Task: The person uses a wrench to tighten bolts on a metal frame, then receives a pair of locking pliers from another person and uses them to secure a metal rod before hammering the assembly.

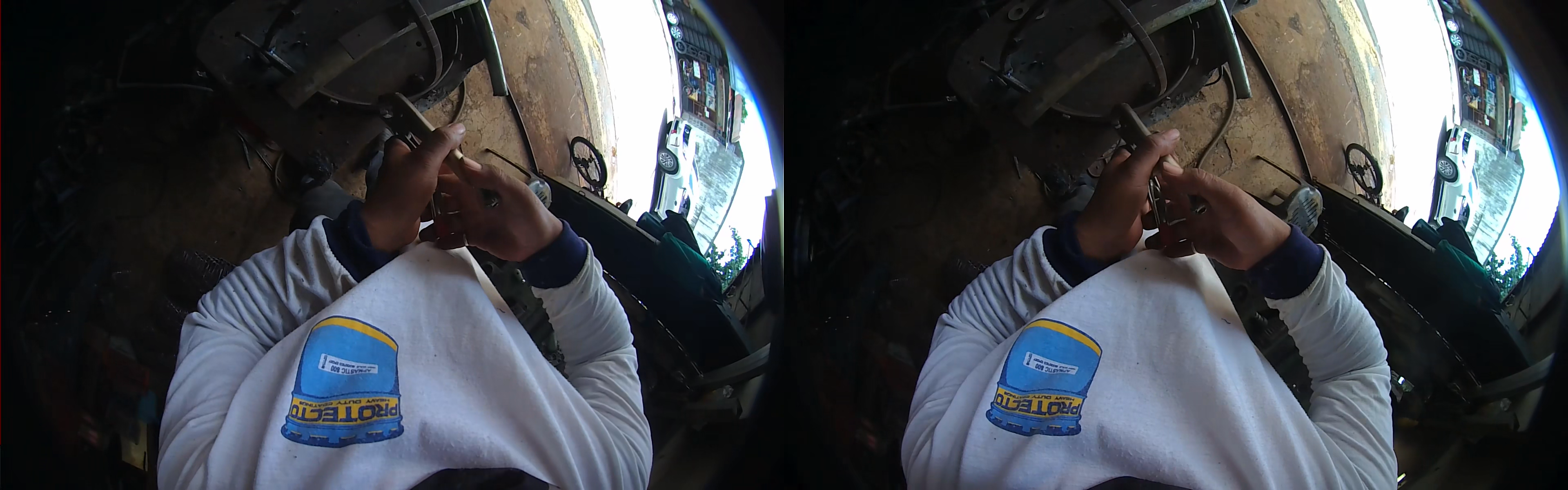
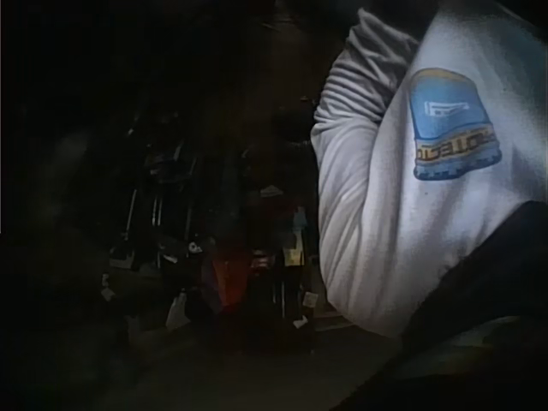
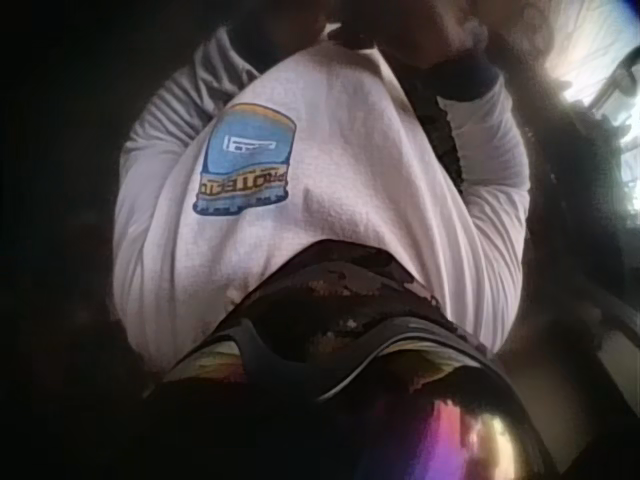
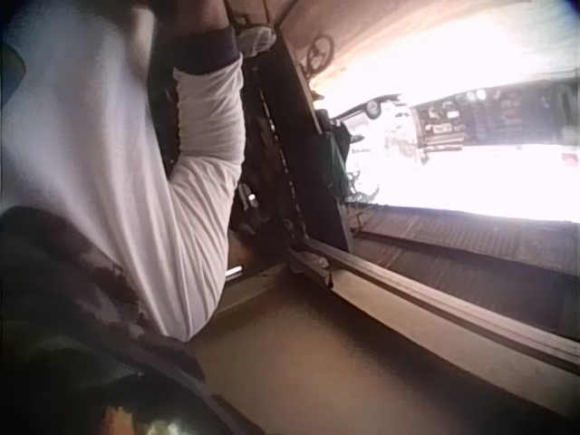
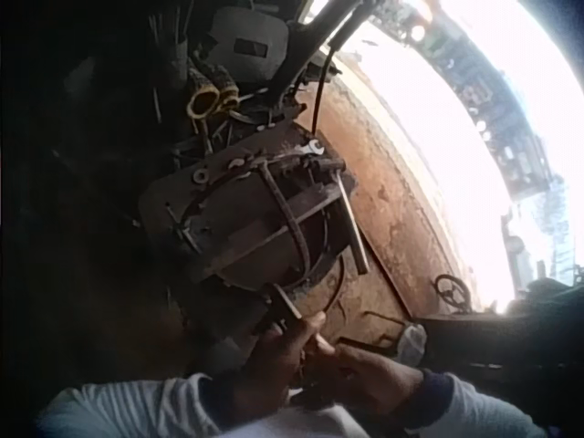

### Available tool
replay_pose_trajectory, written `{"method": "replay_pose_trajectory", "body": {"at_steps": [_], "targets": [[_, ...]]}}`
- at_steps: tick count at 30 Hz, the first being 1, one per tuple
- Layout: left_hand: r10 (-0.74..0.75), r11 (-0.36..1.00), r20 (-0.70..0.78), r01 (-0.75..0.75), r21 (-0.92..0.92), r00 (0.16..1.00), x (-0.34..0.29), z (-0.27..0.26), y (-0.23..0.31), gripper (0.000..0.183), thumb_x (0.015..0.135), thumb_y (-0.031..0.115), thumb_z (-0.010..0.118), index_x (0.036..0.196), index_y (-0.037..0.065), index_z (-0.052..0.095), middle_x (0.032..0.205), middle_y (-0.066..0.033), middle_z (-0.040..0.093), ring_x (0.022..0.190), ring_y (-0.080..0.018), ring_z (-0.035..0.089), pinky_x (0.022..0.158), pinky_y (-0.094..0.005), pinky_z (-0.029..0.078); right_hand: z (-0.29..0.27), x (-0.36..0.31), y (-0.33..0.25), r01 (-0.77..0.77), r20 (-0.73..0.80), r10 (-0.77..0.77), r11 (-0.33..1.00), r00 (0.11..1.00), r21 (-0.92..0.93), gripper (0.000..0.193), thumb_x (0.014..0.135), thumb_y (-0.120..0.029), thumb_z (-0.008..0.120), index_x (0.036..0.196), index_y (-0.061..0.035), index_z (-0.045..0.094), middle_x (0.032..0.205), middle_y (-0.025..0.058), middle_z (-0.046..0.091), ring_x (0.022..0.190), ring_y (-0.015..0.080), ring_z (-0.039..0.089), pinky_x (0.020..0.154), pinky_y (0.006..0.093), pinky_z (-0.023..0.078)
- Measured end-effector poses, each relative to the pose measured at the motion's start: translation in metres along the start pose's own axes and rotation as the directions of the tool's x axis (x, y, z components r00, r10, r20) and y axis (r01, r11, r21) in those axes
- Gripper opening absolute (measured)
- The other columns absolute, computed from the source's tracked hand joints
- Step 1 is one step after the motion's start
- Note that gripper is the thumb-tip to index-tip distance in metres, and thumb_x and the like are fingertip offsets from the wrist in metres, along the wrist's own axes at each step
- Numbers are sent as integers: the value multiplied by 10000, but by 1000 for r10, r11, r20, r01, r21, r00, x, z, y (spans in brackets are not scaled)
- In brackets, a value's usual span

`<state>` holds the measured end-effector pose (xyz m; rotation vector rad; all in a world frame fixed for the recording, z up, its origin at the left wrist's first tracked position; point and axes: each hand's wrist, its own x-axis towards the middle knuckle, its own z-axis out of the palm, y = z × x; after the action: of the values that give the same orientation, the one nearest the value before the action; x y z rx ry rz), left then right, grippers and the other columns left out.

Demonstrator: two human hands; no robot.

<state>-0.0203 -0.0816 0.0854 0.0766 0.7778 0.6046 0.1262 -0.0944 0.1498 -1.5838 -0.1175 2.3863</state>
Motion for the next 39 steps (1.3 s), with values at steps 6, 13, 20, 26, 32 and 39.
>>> {"method": "replay_pose_trajectory", "body": {"at_steps": [6, 13, 20, 26, 32, 39], "targets": [[4, 1000, -8, -4, -20, 1000, -4, 3, 4, 290, 889, 397, 627, 756, 151, 550, 692, 20, 552, 614, -82, 549, 559, -248, 430, 1, -2, -4, -6, 4, 6, 1000, 1000, -30, 534, 958, -512, 474, 1271, -81, 511, 1135, 117, 599, 911, 226, 637, 810, 347, 515], [25, 998, -25, -24, 54, 999, -5, 3, 6, 307, 874, 422, 629, 740, 156, 557, 659, 30, 541, 583, -71, 535, 529, -216, 396, 1, -2, -4, -34, -2, 34, 999, 999, -36, 523, 951, -518, 481, 1249, -91, 529, 1120, 112, 610, 900, 218, 635, 775, 324, 512], [35, 999, -15, -35, -19, 999, 2, -3, -3, 286, 884, 382, 622, 737, 144, 561, 660, 14, 559, 583, -88, 555, 556, -233, 446, -1, 1, -1, -29, 0, 29, 999, 1000, -40, 479, 949, -453, 508, 1224, -61, 543, 1106, 114, 617, 890, 210, 632, 783, 333, 511], [53, 999, -8, -53, -4, 999, 5, -7, -7, 257, 887, 335, 604, 793, 96, 580, 732, -35, 616, 615, -119, 588, 590, -258, 489, -18, 4, 1, 50, 129, -8, 944, 992, -326, 379, 942, -332, 586, 1156, -19, 583, 1027, 86, 630, 850, 173, 635, 790, 311, 512], [24, 999, 11, -23, -50, 1000, 6, -12, -6, 231, 884, 276, 592, 890, 45, 588, 821, -105, 644, 707, -153, 634, 675, -284, 536, 5, -7, -12, 159, 136, -94, 770, 986, -618, 236, 913, -130, 638, 1100, 7, 595, 1003, 96, 653, 851, 188, 645, 772, 329, 519], [53, 997, -54, -56, -47, 997, 5, -13, -9, 211, 858, 209, 577, 887, -1, 570, 837, -134, 642, 776, -183, 648, 712, -305, 547, 15, -2, -14, 372, 340, -197, 163, 920, -914, 215, 818, 63, 672, 1021, -7, 661, 934, 110, 609, 819, 216, 651, 684, 317, 538]]}}
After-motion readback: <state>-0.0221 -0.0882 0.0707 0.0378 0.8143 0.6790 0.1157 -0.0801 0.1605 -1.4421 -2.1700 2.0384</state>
